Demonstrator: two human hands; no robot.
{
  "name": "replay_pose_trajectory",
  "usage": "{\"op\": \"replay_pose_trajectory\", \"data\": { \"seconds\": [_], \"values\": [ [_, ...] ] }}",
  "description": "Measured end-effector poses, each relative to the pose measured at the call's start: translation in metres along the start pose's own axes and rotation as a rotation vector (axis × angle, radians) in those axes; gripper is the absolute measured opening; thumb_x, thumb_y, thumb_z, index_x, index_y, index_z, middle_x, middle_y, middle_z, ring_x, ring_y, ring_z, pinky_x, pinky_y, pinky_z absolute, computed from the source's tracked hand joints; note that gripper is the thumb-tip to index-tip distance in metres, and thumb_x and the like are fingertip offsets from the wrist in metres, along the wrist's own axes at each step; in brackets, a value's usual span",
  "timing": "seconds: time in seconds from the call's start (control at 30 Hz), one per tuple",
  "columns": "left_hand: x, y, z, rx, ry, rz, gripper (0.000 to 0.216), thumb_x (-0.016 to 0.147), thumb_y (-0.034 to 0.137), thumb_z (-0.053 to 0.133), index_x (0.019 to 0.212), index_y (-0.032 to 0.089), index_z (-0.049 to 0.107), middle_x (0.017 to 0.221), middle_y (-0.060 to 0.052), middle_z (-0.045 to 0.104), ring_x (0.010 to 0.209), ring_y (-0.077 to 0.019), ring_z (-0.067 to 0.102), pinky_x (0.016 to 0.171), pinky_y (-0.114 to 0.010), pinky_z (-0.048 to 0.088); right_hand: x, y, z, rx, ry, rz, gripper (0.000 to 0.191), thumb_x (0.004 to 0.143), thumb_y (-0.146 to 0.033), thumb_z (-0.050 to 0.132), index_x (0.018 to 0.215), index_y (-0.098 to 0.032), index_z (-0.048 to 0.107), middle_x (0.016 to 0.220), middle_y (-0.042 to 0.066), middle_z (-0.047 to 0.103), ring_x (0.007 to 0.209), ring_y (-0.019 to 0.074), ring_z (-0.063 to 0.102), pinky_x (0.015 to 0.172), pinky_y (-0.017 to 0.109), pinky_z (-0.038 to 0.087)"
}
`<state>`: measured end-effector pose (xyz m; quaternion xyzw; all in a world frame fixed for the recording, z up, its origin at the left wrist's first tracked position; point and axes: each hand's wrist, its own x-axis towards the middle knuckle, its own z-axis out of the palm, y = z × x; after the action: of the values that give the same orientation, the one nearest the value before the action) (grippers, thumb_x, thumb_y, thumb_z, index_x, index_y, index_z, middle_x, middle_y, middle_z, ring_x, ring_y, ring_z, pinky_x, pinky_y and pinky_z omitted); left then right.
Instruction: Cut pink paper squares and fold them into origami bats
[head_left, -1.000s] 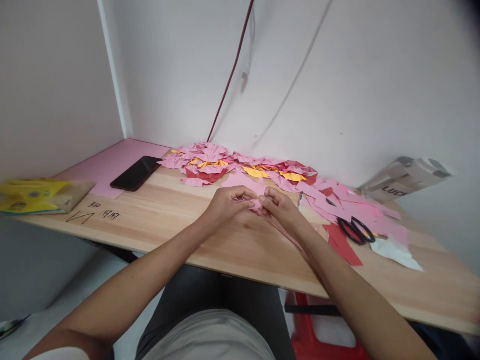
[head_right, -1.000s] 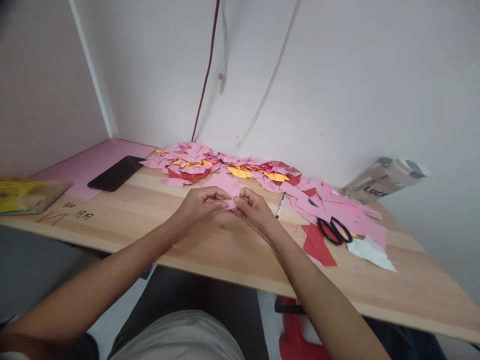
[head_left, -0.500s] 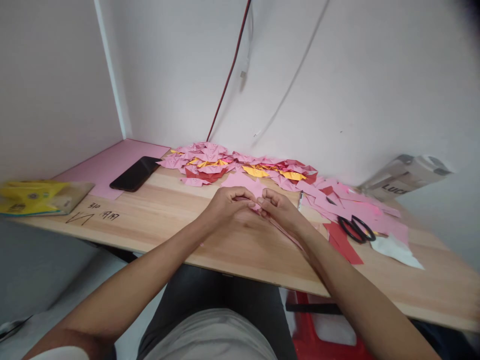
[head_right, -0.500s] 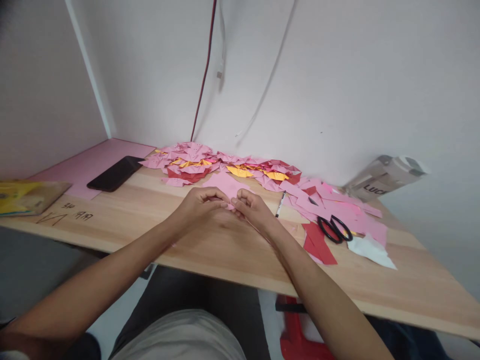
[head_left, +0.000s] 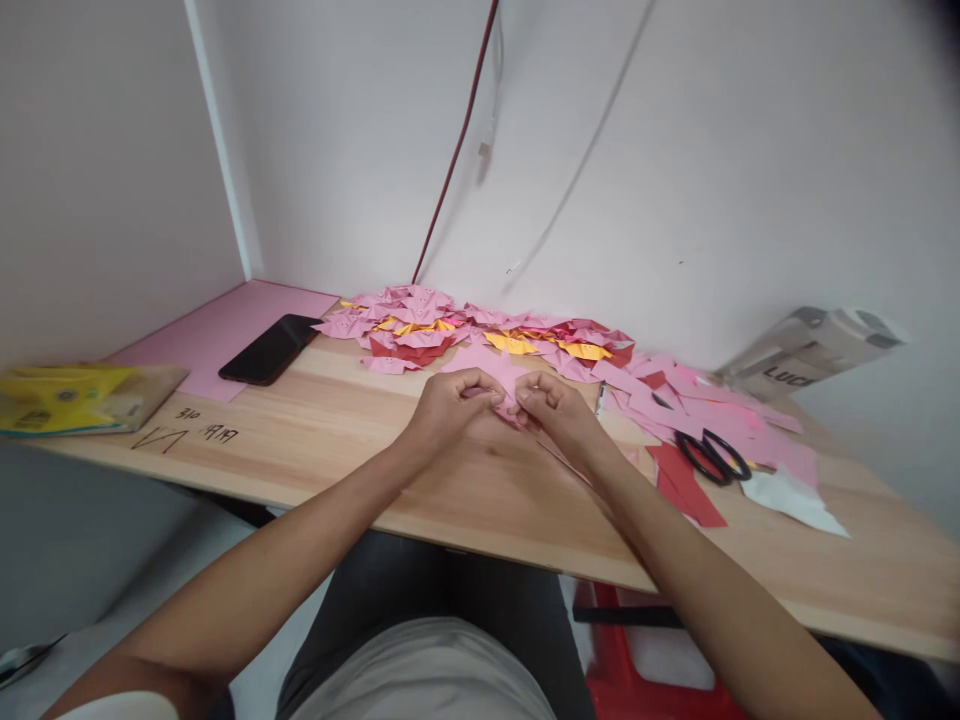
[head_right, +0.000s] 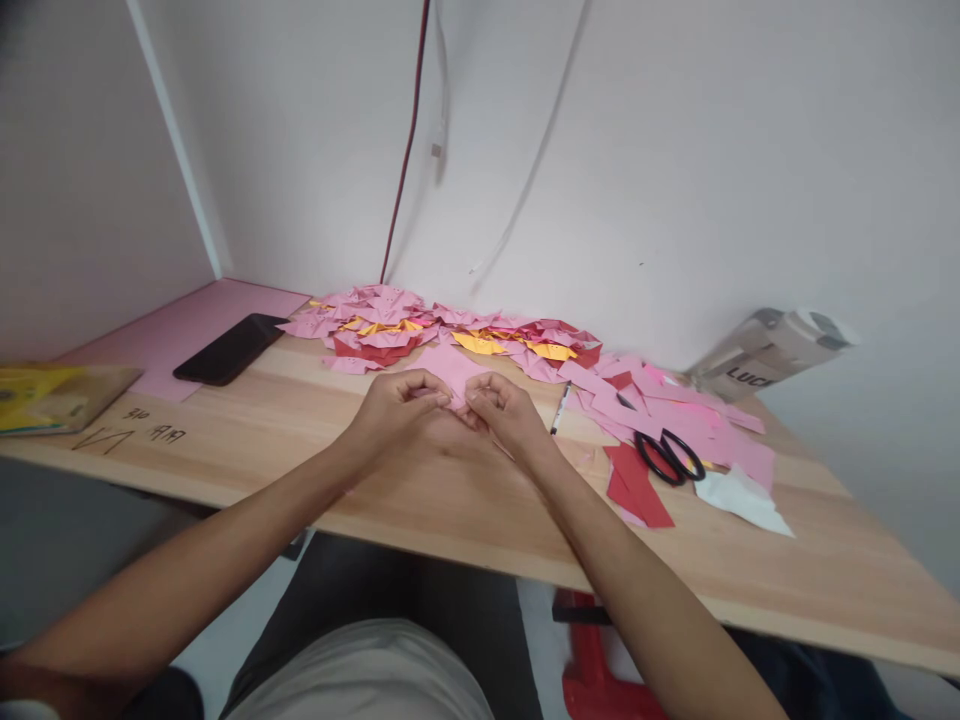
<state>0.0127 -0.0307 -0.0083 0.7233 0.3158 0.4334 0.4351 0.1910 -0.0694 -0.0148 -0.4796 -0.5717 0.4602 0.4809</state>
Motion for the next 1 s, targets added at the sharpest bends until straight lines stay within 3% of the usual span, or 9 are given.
{"op": "replay_pose_trajectory", "data": {
  "seconds": [0.13,0.4,0.7,1.0],
  "values": [
    [-0.0023,0.0029,0.0008,0.01,0.115,0.031,0.006,0.075,0.021,0.064,0.073,0.017,0.068,0.08,-0.001,0.07,0.076,-0.0139,0.062,0.072,-0.023,0.046,-0.0003,-0.003,0.0008,-0.072,0.024,-0.115,0.026,0.081,-0.041,0.061,0.096,-0.022,0.05,0.073,-0.001,0.061,0.062,0.0122,0.055,0.053,0.023,0.041],
    [-0.0081,0.0058,0.0061,0.024,0.156,0.075,0.009,0.077,0.025,0.066,0.075,0.017,0.07,0.079,-0.001,0.071,0.075,-0.0138,0.063,0.072,-0.024,0.046,-0.0003,0.0017,0.0043,-0.275,0.138,-0.288,0.011,0.081,-0.031,0.063,0.082,-0.021,0.057,0.077,0.001,0.057,0.067,0.0136,0.052,0.061,0.027,0.042],
    [-0.0085,0.0076,0.009,0.006,0.175,0.046,0.008,0.076,0.021,0.066,0.069,0.017,0.069,0.075,-0.001,0.07,0.072,-0.0142,0.062,0.069,-0.024,0.046,-0.0042,-0.0009,0.0075,-0.426,0.189,-0.319,0.006,0.084,-0.026,0.059,0.082,-0.021,0.057,0.073,-0.001,0.058,0.063,0.0125,0.052,0.06,0.026,0.04],
    [-0.0034,0.0013,0.0095,0.013,0.107,0.049,0.008,0.078,0.02,0.061,0.072,0.016,0.065,0.072,0.0,0.065,0.07,-0.013,0.059,0.066,-0.023,0.043,-0.0047,-0.0024,0.0066,-0.485,0.139,-0.296,0.007,0.085,-0.025,0.055,0.08,-0.021,0.054,0.065,-0.003,0.053,0.059,0.0124,0.048,0.059,0.026,0.036]
  ]
}}
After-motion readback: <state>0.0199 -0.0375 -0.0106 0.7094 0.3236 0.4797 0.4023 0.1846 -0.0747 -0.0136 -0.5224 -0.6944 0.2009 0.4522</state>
